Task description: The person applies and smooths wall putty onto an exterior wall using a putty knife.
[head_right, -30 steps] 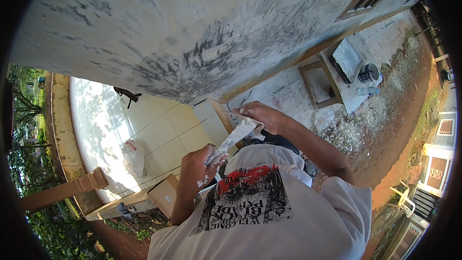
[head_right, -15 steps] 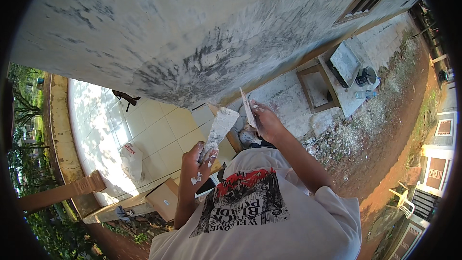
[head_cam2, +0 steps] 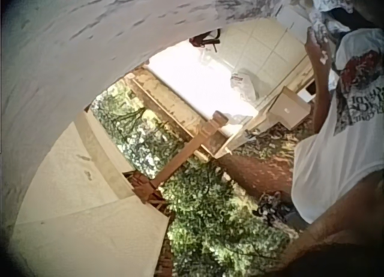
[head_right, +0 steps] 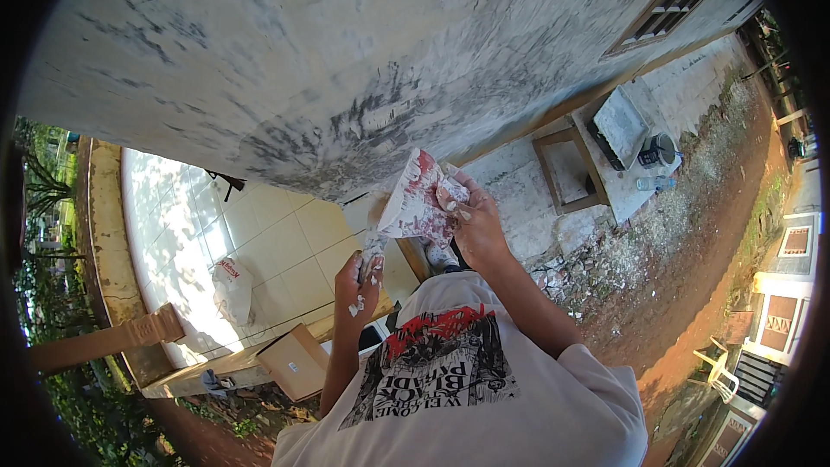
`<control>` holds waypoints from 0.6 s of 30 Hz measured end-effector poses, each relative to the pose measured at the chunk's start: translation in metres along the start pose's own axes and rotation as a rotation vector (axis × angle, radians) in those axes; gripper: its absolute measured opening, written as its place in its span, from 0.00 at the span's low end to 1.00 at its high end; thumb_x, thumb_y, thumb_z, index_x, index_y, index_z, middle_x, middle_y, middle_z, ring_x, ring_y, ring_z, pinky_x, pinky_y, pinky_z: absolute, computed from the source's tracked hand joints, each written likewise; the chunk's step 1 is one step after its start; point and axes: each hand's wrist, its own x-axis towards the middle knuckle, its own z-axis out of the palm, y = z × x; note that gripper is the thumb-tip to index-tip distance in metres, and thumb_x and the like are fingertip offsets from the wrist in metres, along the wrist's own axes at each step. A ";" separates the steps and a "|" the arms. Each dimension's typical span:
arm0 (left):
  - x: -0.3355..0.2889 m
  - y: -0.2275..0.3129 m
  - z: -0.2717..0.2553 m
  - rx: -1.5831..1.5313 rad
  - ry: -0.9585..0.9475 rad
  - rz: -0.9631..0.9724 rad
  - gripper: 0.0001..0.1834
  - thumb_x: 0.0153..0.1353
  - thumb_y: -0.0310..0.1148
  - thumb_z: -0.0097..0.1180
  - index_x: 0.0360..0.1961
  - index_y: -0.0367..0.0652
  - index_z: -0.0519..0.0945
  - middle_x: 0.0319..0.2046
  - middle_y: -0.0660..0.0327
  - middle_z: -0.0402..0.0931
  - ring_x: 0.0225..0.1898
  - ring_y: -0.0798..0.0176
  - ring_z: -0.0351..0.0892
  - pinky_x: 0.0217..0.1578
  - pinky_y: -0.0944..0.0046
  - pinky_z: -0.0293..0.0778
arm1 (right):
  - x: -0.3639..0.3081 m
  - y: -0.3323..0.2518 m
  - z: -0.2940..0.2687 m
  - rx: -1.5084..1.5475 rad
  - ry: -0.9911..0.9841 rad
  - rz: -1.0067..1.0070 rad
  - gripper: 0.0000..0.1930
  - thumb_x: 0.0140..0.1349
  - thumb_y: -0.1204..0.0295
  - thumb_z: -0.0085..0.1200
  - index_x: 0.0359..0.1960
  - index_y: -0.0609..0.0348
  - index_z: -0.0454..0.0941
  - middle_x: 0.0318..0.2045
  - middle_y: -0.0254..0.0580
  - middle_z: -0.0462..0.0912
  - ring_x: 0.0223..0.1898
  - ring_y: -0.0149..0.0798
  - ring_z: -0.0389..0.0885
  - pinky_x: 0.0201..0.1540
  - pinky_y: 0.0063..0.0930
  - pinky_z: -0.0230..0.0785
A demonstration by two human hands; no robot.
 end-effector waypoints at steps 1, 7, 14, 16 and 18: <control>0.000 0.002 0.001 0.001 0.010 -0.003 0.13 0.67 0.35 0.56 0.35 0.33 0.74 0.20 0.49 0.75 0.19 0.58 0.69 0.26 0.59 0.68 | 0.001 0.002 -0.004 0.070 0.037 0.013 0.16 0.67 0.76 0.55 0.55 0.63 0.72 0.45 0.39 0.81 0.45 0.32 0.82 0.49 0.31 0.77; -0.003 0.012 0.006 0.066 0.024 -0.022 0.13 0.65 0.33 0.57 0.39 0.30 0.75 0.23 0.46 0.77 0.23 0.48 0.78 0.27 0.56 0.71 | -0.004 0.022 -0.018 0.142 0.076 0.093 0.14 0.67 0.77 0.51 0.53 0.62 0.74 0.49 0.41 0.80 0.52 0.38 0.80 0.56 0.36 0.74; -0.003 0.006 0.001 0.176 -0.026 0.063 0.16 0.59 0.30 0.58 0.44 0.29 0.76 0.26 0.44 0.79 0.28 0.41 0.81 0.29 0.53 0.74 | 0.002 0.023 -0.016 0.123 0.075 0.090 0.10 0.68 0.73 0.54 0.49 0.60 0.76 0.46 0.41 0.82 0.47 0.36 0.82 0.51 0.33 0.77; -0.003 0.006 0.004 0.213 -0.038 0.111 0.15 0.58 0.29 0.58 0.44 0.30 0.76 0.26 0.44 0.79 0.28 0.40 0.81 0.29 0.52 0.74 | 0.001 0.019 -0.009 0.130 -0.031 0.112 0.10 0.68 0.72 0.55 0.48 0.60 0.76 0.46 0.40 0.82 0.48 0.35 0.82 0.52 0.34 0.76; -0.001 0.011 0.006 0.339 0.015 0.239 0.13 0.57 0.27 0.58 0.43 0.33 0.76 0.26 0.45 0.79 0.28 0.39 0.80 0.29 0.51 0.74 | 0.000 0.020 -0.007 0.144 -0.041 0.107 0.10 0.68 0.72 0.55 0.48 0.60 0.76 0.47 0.40 0.82 0.49 0.35 0.81 0.53 0.34 0.76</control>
